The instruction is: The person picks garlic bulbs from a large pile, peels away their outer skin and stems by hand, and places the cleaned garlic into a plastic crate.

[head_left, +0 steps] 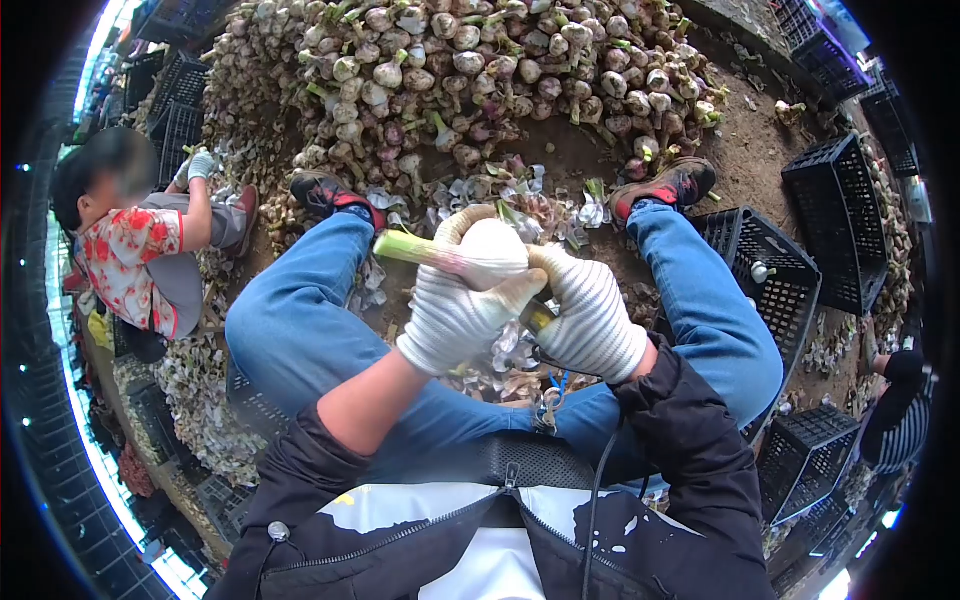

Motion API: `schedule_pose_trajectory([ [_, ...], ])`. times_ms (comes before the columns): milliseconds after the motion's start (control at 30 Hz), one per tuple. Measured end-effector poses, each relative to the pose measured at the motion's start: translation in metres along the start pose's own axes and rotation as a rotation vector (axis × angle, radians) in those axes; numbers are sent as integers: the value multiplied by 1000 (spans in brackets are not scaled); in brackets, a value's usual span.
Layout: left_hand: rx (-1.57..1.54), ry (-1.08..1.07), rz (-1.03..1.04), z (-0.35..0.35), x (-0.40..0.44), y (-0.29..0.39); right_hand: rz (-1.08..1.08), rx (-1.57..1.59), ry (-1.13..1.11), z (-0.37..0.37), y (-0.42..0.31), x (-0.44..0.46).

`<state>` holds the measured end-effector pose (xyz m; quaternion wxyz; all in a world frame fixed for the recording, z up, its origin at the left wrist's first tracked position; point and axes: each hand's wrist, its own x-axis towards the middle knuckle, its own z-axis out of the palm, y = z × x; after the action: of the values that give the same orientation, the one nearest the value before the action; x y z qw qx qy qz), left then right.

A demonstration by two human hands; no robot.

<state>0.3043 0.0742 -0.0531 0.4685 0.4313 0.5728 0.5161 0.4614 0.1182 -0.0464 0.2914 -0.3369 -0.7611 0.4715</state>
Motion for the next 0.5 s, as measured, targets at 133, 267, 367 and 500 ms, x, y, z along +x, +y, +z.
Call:
schedule_pose_trajectory([
  [133, 236, -73, 85, -28, 0, 28, -181, -42, -107, -13, -5, 2],
  [267, 481, 291, 181, -110, -22, 67, -276, -91, 40, -17, -2, 1],
  [367, 351, 656, 150, -228, -57, 79, -279, -69, 149, -16, 8, -8],
  [500, 457, 989, -373, -367, -154, -7, -302, -52, 220, -21, -4, -7],
])
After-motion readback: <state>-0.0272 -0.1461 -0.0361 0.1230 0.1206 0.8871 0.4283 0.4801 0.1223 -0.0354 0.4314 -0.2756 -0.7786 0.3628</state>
